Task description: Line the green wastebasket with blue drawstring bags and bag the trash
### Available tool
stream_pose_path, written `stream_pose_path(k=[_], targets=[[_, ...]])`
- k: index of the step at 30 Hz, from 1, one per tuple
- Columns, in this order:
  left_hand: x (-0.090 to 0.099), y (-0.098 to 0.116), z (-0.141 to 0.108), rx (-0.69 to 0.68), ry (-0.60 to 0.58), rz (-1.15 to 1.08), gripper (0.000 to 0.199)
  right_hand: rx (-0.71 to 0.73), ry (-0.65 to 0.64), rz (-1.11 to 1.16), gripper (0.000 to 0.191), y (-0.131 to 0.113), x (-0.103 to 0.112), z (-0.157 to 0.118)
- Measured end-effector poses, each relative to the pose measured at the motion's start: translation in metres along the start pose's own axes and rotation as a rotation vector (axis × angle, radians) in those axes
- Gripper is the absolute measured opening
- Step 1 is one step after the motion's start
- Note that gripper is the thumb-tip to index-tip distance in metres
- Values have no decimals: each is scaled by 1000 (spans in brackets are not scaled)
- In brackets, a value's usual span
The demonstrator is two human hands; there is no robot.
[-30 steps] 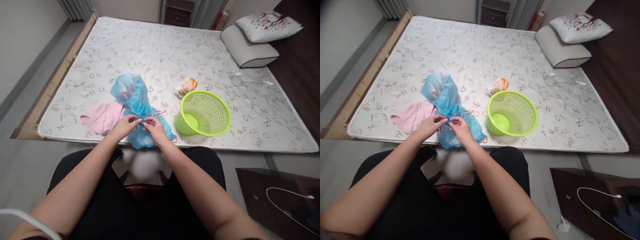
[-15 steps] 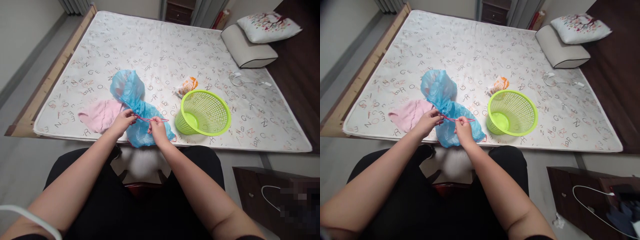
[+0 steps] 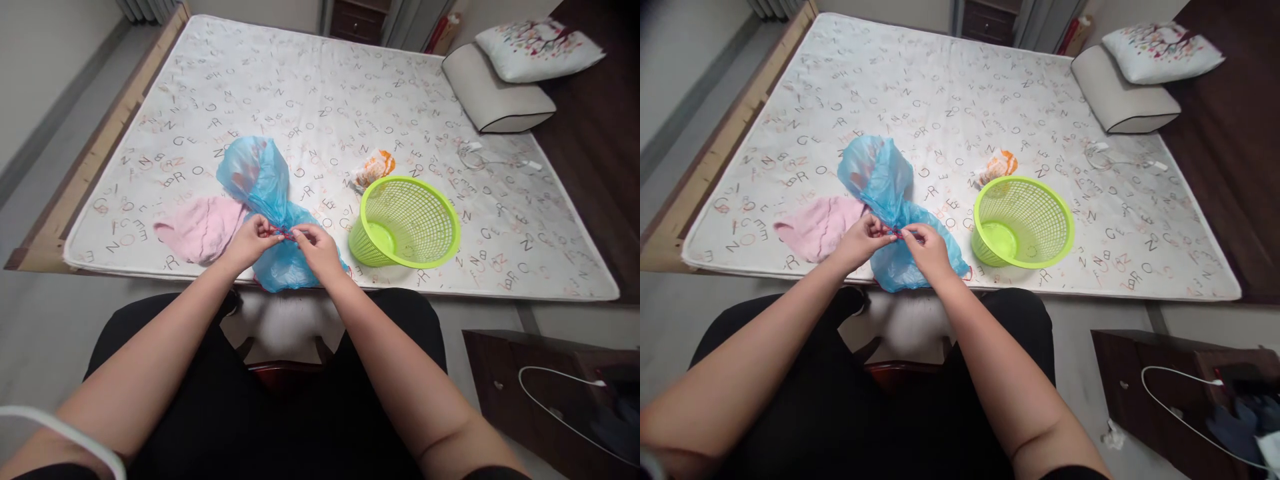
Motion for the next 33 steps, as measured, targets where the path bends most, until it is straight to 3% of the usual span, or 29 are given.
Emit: stream_pose_path(k=[2, 5, 9, 16, 21, 26, 29, 31, 33], targets=[[-4, 2, -3, -18, -75, 44, 50, 11, 42, -129, 31, 5, 2, 4], [-6, 3, -8, -51, -148, 129, 42, -74, -13, -197, 33, 14, 2, 7], [-6, 4, -10, -77, -199, 160, 42, -130, 14, -68, 18, 16, 5, 10], [-4, 3, -8, -121, -194, 227, 39, -61, 237, -45, 23, 15, 15, 12], [-2, -3, -7, -171, -234, 374, 54, -67, 312, -35, 28, 22, 20, 10], [0, -6, -8, -133, -311, 371, 72, -89, 364, 155, 23, 26, 21, 10], [-1, 1, -11, -141, -373, 461, 63, -71, 384, 226, 18, 23, 19, 10], [0, 10, -13, -239, -314, 588, 44, -46, 373, 248, 16, 20, 16, 9], [2, 18, -14, -376, -173, 705, 33, -29, 348, 252, 16, 16, 14, 8]])
Point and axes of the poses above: each hand's wrist, its own z-axis towards the middle knuckle, its own x-axis out of the back of the hand, y = z × x, the point moved 3 cm from there along z, towards the middle knuckle, and after that the axes turned 7 degrees about z, right-handed, at the moved point
